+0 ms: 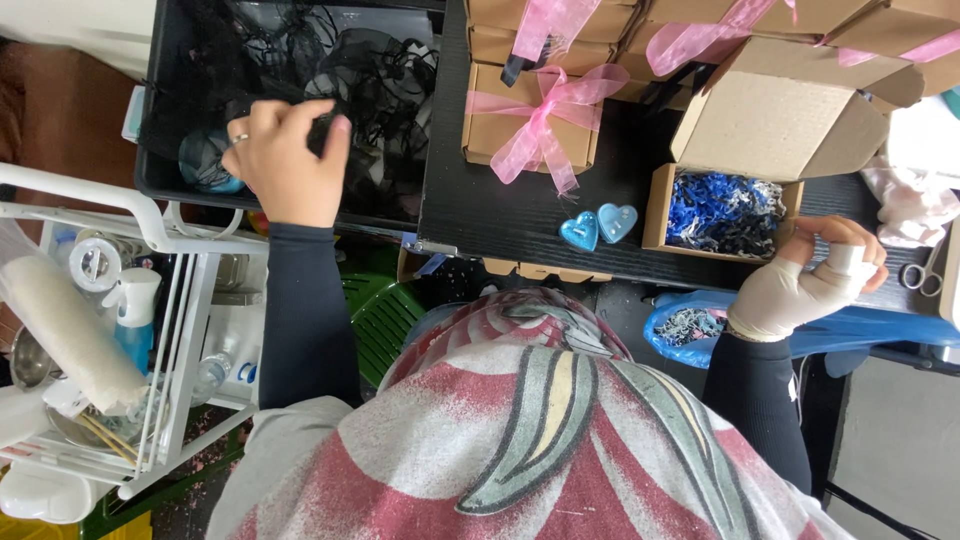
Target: The recorder is packaging heart-shaped wax melts into a small box and decorating it with a ribbon.
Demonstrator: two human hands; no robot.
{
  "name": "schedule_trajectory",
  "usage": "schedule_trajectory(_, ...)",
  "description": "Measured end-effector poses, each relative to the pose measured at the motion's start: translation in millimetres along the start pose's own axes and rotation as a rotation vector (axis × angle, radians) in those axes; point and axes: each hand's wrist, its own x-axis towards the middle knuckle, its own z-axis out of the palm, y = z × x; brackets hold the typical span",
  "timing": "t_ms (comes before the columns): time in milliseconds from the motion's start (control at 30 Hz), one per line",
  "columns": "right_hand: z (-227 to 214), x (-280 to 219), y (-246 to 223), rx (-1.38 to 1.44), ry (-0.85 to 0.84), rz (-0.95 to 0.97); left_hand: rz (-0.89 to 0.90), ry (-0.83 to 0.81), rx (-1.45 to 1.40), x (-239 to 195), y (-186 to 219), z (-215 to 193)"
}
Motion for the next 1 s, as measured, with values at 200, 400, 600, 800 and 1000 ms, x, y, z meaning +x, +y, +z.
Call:
schedule_trajectory(200, 0.9, -0.4, 2.1, 0.020, 0.005, -0.012, -0.002, -0.028, 0.099, -10.1, -10.1, 22.2)
schedule_trajectory(400, -0.9, -7.2, 3.3, 0.137, 0.086, 0.038, -0.033, 0.115, -0.027, -2.6, 26.9, -22.3)
schedule_trajectory(600, -14.3, 14.6, -48.6, 0.429, 0.146, 0.225, 0.030, 0.117, -0.495, -6.0, 67.0, -64.2)
schedule_trajectory(800, -23.4, 28.9, -70.1, 0.316, 0.116, -0.419, 0.247, -0.058, -0.741, -13.4, 134.9, -96.2)
schedule_trajectory(1000, -60.1, 51.3, -142.7, 0.354, -0.261, -0.564, 0.359, -0.254, -0.953, -32.0, 180.0, -93.6)
